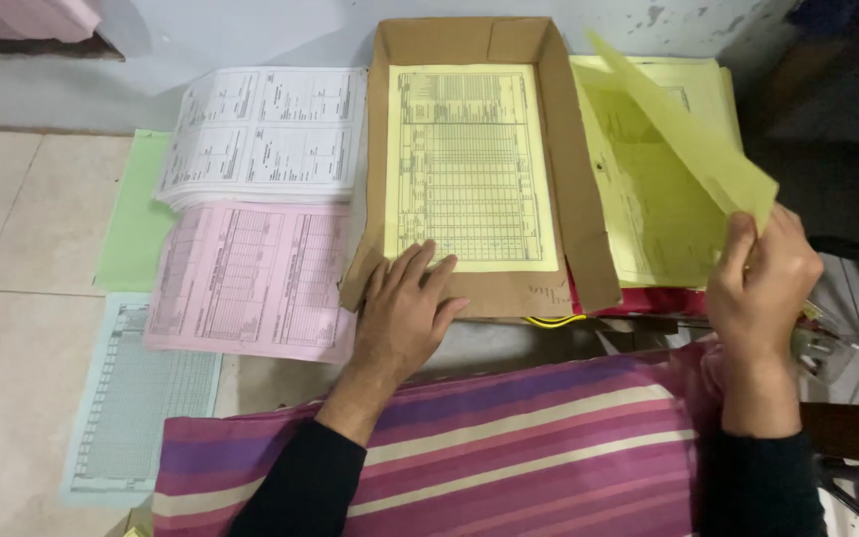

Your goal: The person sorts through a stack of yellow printed forms, moving them individually from a cardboard box and placing them onto separate piles or into the box itself.

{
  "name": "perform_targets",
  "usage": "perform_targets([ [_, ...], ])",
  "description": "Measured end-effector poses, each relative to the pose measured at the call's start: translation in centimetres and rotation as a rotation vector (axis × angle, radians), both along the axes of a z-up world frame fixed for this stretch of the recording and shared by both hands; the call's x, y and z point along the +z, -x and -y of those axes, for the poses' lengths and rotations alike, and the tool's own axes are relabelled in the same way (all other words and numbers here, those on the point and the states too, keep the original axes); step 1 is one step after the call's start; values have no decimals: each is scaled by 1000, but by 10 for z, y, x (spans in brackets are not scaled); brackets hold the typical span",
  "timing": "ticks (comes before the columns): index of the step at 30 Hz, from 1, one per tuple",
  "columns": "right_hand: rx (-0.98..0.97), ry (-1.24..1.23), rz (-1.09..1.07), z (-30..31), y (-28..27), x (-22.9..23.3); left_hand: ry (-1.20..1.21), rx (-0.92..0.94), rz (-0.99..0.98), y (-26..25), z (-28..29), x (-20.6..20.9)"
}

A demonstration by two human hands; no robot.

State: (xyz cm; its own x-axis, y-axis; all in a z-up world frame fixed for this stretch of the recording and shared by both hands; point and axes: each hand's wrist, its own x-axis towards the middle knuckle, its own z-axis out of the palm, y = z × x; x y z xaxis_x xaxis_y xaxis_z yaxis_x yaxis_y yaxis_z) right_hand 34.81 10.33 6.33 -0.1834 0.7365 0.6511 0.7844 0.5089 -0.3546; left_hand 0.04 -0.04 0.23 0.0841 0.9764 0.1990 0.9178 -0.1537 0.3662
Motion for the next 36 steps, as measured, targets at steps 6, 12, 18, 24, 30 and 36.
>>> perform_targets([
  [6, 247, -134, 143, 21, 56, 15, -575, 119, -140, 17, -5, 36],
  [12, 282, -1, 306, 52, 105, 28, -176, 279, 278, 47, -1, 27],
  [18, 280, -103, 504, 64, 141, 37, -62, 374, 228, 38, 9, 37],
  [24, 411, -32, 554, 70, 169, 31, 11, 385, 235, 33, 30, 52],
  [30, 426, 465, 720, 71, 189, 33, 161, 351, 216, 24, 45, 78],
  [36, 347, 483, 775, 71, 188, 33, 132, 297, 86, 1, 49, 116],
])
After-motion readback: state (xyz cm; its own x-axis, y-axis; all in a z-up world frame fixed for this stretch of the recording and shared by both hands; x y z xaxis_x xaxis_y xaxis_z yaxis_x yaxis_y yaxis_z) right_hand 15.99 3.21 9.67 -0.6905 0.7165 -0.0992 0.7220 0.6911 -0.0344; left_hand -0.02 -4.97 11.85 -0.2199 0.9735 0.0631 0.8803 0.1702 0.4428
